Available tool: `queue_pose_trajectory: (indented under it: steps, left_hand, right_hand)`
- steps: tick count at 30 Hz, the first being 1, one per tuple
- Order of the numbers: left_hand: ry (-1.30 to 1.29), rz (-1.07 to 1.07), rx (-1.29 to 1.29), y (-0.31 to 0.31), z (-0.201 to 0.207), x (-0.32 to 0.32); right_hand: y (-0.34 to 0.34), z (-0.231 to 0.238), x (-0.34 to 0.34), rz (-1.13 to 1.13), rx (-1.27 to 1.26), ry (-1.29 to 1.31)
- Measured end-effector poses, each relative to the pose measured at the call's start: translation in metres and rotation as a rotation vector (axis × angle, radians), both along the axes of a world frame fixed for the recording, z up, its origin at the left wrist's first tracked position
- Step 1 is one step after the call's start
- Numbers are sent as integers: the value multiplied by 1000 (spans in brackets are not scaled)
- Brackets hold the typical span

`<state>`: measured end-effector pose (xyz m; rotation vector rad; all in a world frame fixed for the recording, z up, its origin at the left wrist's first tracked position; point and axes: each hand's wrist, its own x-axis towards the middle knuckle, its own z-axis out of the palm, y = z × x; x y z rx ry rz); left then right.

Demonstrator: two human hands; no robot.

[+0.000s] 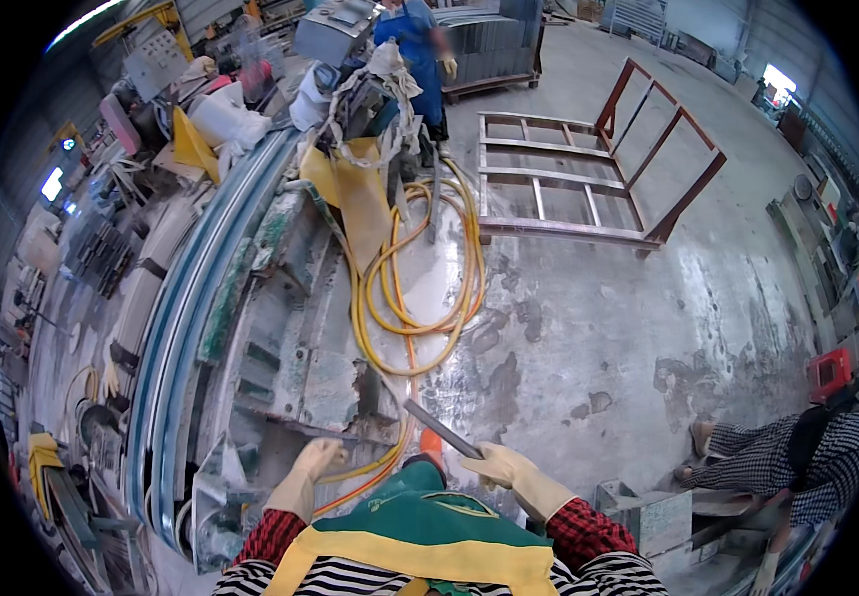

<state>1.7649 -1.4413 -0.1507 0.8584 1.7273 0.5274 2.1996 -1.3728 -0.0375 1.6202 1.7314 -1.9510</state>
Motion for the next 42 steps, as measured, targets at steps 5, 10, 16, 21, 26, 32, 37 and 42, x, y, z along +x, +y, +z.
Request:
queue_pose_trajectory:
  steps: [5, 10, 16, 21, 26, 32, 37, 42]
  left_hand:
    - [-121, -42, 201, 192, 84, 46]
    - [-99, -346, 288, 327, 87, 110]
    - [-291, -575, 175, 425, 97, 183]
    - [-303, -382, 158, 488, 85, 196]
    - [-89, -131, 151, 539, 99, 200]
    - [-39, -105, 165, 583, 114, 210]
    - [-171, 47, 132, 650, 98, 202]
    - [-181, 81, 213, 749, 112, 210]
  right_hand:
    - [63, 46, 45, -214, -129, -249]
    - [109, 24, 85, -579, 7, -139]
    - [233, 17, 112, -621, 33, -126]
    - [376, 20, 146, -579, 78, -21]
    - [551, 71, 160, -375, 161, 125]
    - [734, 135, 92, -260, 357, 265]
    - [853, 175, 32, -152, 537, 294]
    - [949, 198, 13, -120, 585, 223]
